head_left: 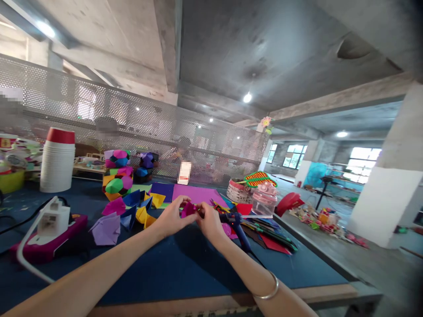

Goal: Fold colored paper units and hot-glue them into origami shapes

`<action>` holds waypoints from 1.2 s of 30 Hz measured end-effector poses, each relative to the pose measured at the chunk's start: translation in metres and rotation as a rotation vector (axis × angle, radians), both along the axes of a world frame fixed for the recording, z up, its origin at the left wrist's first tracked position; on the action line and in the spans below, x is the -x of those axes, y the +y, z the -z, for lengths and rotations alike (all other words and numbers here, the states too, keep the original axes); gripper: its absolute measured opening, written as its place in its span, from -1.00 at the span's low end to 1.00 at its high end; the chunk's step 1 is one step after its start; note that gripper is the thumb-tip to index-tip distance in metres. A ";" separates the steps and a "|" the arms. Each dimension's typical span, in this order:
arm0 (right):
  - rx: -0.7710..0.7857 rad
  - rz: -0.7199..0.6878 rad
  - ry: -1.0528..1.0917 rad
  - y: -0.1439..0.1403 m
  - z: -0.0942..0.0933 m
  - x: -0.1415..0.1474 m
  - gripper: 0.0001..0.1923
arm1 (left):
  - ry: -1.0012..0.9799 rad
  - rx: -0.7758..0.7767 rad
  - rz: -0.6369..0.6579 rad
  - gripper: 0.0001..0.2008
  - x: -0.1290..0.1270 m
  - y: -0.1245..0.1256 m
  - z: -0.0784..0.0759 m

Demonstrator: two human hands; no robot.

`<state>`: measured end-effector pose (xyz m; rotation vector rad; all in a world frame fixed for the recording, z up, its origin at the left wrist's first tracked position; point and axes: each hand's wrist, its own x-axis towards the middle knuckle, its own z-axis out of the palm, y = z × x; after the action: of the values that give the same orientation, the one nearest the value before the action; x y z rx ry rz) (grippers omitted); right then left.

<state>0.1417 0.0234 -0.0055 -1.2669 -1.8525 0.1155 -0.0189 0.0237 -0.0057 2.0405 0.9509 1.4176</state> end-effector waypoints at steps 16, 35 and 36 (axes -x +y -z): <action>0.004 -0.039 0.013 -0.001 0.002 0.001 -0.88 | -0.388 0.335 -0.077 -0.65 0.022 0.014 -0.009; -0.004 -0.214 0.009 -0.009 0.000 0.004 -0.83 | -0.021 0.272 0.105 -0.74 0.013 0.016 0.004; -0.030 -0.204 0.000 -0.009 0.000 0.004 -0.84 | 0.003 0.270 0.086 -0.77 0.014 0.017 0.005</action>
<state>0.1375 0.0143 -0.0055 -1.0553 -1.9722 0.1966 -0.0329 0.0402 -0.0107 1.8600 0.9852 1.1723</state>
